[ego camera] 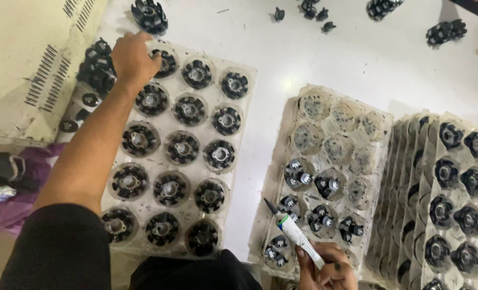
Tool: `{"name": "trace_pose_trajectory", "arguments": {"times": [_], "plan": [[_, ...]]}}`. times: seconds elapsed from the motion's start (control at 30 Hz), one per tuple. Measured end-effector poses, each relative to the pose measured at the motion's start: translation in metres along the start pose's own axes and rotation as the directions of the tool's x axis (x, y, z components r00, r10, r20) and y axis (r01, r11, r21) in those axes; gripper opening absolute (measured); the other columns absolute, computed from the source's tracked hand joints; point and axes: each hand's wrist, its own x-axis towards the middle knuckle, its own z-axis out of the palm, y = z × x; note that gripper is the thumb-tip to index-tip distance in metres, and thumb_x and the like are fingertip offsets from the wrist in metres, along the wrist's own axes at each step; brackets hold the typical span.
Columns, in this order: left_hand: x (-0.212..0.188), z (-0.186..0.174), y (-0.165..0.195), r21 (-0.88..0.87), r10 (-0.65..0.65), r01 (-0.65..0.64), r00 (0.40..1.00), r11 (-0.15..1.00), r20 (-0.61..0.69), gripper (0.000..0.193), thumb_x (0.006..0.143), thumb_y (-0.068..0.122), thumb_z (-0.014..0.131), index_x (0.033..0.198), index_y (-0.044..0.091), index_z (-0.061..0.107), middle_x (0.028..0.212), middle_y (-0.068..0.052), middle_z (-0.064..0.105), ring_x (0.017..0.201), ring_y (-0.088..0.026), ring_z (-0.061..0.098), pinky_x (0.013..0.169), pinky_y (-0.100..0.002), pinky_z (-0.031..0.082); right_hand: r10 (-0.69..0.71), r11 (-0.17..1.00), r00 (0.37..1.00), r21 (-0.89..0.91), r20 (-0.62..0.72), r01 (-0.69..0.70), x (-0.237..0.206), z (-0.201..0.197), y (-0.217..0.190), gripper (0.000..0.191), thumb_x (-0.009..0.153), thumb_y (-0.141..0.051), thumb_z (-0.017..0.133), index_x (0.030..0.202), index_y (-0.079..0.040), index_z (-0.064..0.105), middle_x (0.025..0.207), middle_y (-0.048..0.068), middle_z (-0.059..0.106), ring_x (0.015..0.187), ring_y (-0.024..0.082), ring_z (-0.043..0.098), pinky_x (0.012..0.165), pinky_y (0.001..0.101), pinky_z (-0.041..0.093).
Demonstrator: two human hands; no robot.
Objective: The person picks black rotor-like clutch components one at a time from molded trays and applies adhesive from a nozzle-tipped tube onto each component, rotating the part by hand to reach different spots, then places it back into the tray. Around 50 seconds in, the person wipes the tube tip with a cloth before resuming applying adhesive to more components.
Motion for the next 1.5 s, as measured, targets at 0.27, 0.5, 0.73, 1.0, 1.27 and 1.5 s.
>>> {"name": "trace_pose_trajectory", "arguments": {"times": [0.27, 0.5, 0.73, 1.0, 1.27, 1.5], "plan": [[0.105, 0.044, -0.005, 0.383, -0.001, 0.06, 0.989, 0.922, -0.151, 0.069, 0.054, 0.042, 0.092, 0.11, 0.009, 0.067, 0.114, -0.016, 0.06, 0.117, -0.04, 0.056, 0.098, -0.062, 0.048, 0.121, 0.953, 0.987, -0.289, 0.103, -0.086, -0.022, 0.041, 0.046, 0.031, 0.076, -0.003, 0.084, 0.077, -0.008, 0.053, 0.08, 0.015, 0.07, 0.076, 0.021, 0.073, 0.071, 0.0344, 0.059], [0.129, 0.071, -0.042, 0.256, -0.307, 0.303, 0.951, 0.918, -0.024, 0.075, 0.07, 0.03, 0.089, 0.131, -0.001, 0.058, 0.125, -0.021, 0.056, 0.119, -0.042, 0.055, 0.083, -0.053, 0.055, 0.169, 0.901, 0.977, -0.422, 0.133, -0.098, -0.021, 0.054, 0.041, 0.021, 0.07, -0.007, 0.087, 0.073, -0.005, 0.066, 0.069, 0.015, 0.071, 0.065, 0.022, 0.073, 0.063, 0.0356, 0.058], [0.144, 0.047, -0.086, 0.723, -0.082, 0.044, 0.996, 0.69, 0.018, 0.069, 0.072, 0.061, 0.079, 0.108, 0.001, 0.075, 0.135, -0.024, 0.054, 0.13, -0.041, 0.04, 0.105, -0.056, 0.034, 0.014, 0.983, 0.997, -0.182, 0.075, 0.0, -0.011, 0.087, 0.008, 0.037, 0.084, -0.01, 0.082, 0.083, -0.01, 0.045, 0.086, 0.013, 0.071, 0.079, 0.021, 0.078, 0.062, 0.0316, 0.063], [0.109, 0.025, -0.061, -0.331, -0.2, 0.19, 0.98, 0.924, 0.003, 0.049, 0.102, 0.053, 0.072, 0.103, 0.004, 0.063, 0.11, -0.021, 0.062, 0.1, -0.033, 0.061, 0.084, -0.052, 0.053, -0.039, 0.979, 0.997, -0.2, 0.063, 0.051, 0.004, 0.087, -0.023, 0.043, 0.083, -0.005, 0.08, 0.091, -0.008, 0.038, 0.091, 0.015, 0.071, 0.078, 0.019, 0.075, 0.064, 0.0304, 0.06], [-0.076, -0.046, 0.063, -0.651, 0.027, 0.759, 0.65, 0.016, 0.759, 0.063, 0.079, 0.053, 0.071, 0.124, 0.012, 0.054, 0.108, -0.013, 0.068, 0.092, -0.023, 0.074, 0.069, -0.041, 0.068, 0.279, 0.929, 0.944, 0.297, -0.174, -0.22, 0.008, 0.098, -0.076, 0.044, 0.088, 0.014, 0.074, 0.08, -0.01, 0.038, 0.094, 0.021, 0.068, 0.094, 0.019, 0.067, 0.086, 0.0317, 0.057], [-0.246, -0.07, 0.198, -0.344, 0.181, 0.778, 0.498, -0.526, 0.848, 0.072, 0.072, 0.0, 0.079, 0.135, 0.012, 0.044, 0.108, -0.014, 0.067, 0.101, -0.027, 0.073, 0.094, -0.041, 0.061, 0.41, 0.704, 0.902, 0.675, -0.134, -0.22, 0.023, 0.075, -0.073, 0.043, 0.089, 0.02, 0.067, 0.085, -0.011, 0.038, 0.096, 0.009, 0.059, 0.089, 0.017, 0.061, 0.09, 0.0329, 0.055]]}}
